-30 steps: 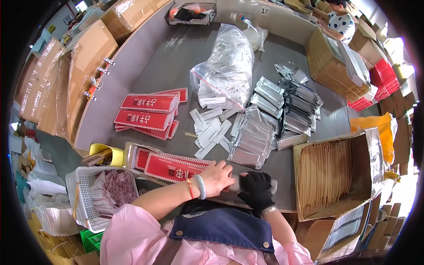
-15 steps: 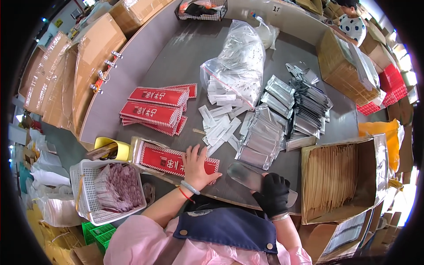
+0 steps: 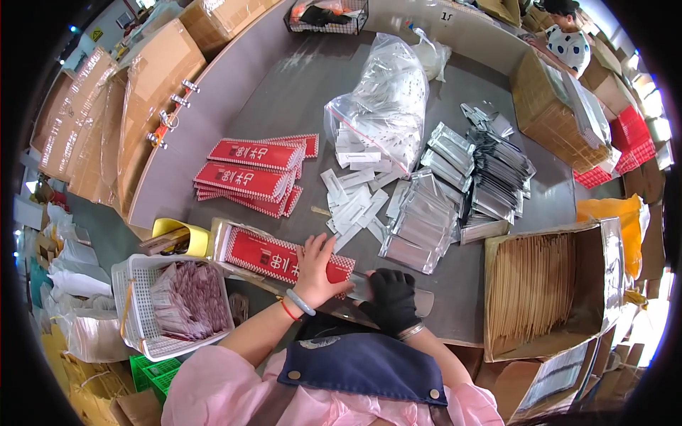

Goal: Placing individual pairs of wooden chopsticks into plastic sleeves and organizing them for shipment.

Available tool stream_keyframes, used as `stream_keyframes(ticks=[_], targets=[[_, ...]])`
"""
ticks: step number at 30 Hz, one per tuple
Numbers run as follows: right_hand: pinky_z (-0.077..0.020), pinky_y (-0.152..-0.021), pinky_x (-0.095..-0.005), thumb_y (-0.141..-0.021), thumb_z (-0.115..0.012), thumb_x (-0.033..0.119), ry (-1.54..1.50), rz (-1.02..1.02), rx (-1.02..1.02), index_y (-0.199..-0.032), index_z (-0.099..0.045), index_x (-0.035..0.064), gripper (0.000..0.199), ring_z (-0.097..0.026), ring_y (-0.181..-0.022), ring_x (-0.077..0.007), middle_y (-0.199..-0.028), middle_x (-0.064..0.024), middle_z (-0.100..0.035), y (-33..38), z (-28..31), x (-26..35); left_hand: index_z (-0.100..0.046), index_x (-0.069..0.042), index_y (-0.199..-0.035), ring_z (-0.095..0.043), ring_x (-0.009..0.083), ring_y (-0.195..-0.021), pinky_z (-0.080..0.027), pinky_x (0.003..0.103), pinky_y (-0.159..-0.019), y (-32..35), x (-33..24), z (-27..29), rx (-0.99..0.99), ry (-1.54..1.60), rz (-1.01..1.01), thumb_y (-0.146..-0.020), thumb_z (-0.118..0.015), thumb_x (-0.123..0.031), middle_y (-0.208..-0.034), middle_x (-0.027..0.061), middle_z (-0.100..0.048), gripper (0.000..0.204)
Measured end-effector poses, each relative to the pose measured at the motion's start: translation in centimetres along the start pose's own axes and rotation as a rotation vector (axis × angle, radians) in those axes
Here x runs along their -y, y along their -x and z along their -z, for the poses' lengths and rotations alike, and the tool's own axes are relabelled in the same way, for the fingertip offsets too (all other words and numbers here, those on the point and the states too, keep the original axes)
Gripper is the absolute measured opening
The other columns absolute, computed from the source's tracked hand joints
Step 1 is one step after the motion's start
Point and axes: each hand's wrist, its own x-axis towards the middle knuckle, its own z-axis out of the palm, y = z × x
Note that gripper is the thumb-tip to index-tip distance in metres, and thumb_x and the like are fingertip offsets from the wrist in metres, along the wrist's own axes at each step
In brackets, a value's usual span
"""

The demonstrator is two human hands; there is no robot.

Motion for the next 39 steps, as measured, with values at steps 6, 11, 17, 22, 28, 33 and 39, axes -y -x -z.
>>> stream_keyframes(ticks=[6,11,17,22,28,33,39], targets=[[-0.0438,-0.092,-0.0449,-0.067,-0.083,0.025,0.086,-0.118,-0.319,-0.115,-0.060,0.0079,0.056,-0.056,-0.106,-0.0350,-0.114,-0.0145,-0.060,2.4,4.3,-4.1,-0.059,0.000,-0.114,-0.057,0.0377,-0.099,-0.047,0.044,-0.087,-6.9,0.6,-0.7,-0.282,0.028,-0.134,-0.075,-0.076,-0.015,-0.105,0.0185,-0.061,0.045],[-0.0478,-0.093,-0.0374,-0.077,-0.077,0.009,0.121,-0.528,-0.723,-0.111,-0.061,0.0015,0.038,-0.060,-0.105,-0.0286,-0.113,-0.0130,-0.063,13.2,7.6,-15.1,-0.066,-0.004,-0.093,-0.062,0.0343,-0.084,-0.051,0.042,-0.074,-8.9,1.3,-1.0,-0.123,-0.101,-0.172,-0.072,-0.075,-0.009,-0.088,0.0140,-0.063,0.023],[-0.0493,-0.088,-0.0411,-0.081,-0.068,0.014,0.392,-0.924,-0.537,-0.108,-0.062,-0.0019,0.033,-0.061,-0.100,-0.0349,-0.106,-0.0188,-0.064,21.3,10.1,-21.0,-0.069,-0.007,-0.079,-0.062,0.0292,-0.078,-0.050,0.040,-0.072,-8.5,-0.8,-0.3,-0.197,-0.056,-0.325,-0.074,-0.075,-0.010,-0.083,0.0071,-0.064,0.008],[-0.0479,-0.082,-0.0463,-0.079,-0.059,0.015,0.339,-0.901,-0.408,-0.101,-0.059,0.0002,0.026,-0.058,-0.095,-0.0403,-0.100,-0.0219,-0.060,20.3,10.0,-20.8,-0.067,-0.009,-0.091,-0.056,0.0280,-0.094,-0.047,0.040,-0.079,-7.9,-4.8,-3.6,-0.028,0.036,-0.469,-0.069,-0.079,-0.013,-0.101,0.0058,-0.060,0.025],[-0.0471,-0.078,-0.0480,-0.076,-0.059,0.016,0.431,-1.030,-0.361,-0.094,-0.054,0.0004,0.025,-0.059,-0.089,-0.0390,-0.090,-0.0188,-0.059,18.5,11.2,-19.6,-0.066,-0.014,-0.105,-0.053,0.0263,-0.101,-0.044,0.041,-0.084,-8.4,-5.5,-4.1,0.120,-0.080,-0.490,-0.064,-0.082,-0.017,-0.108,0.0032,-0.058,0.044],[-0.0473,-0.080,-0.0506,-0.079,-0.055,0.016,0.372,-1.046,-0.293,-0.095,-0.054,0.0021,0.021,-0.058,-0.095,-0.0436,-0.101,-0.0222,-0.061,18.6,11.1,-20.2,-0.066,-0.014,-0.096,-0.054,0.0221,-0.097,-0.042,0.039,-0.081,-8.3,-5.2,-4.1,-0.001,-0.074,-0.601,-0.064,-0.080,-0.015,-0.103,-0.0019,-0.060,0.036],[-0.0435,-0.100,-0.0439,-0.093,-0.049,0.014,0.284,-1.185,-0.534,-0.135,-0.049,-0.0018,0.045,-0.055,-0.121,-0.0383,-0.130,-0.0261,-0.057,20.6,11.0,-20.9,-0.068,-0.011,-0.086,-0.059,0.0240,-0.080,-0.045,0.039,-0.071,-7.9,-5.0,-2.7,0.287,0.225,-0.434,-0.067,-0.080,-0.016,-0.079,0.0033,-0.065,0.024]])
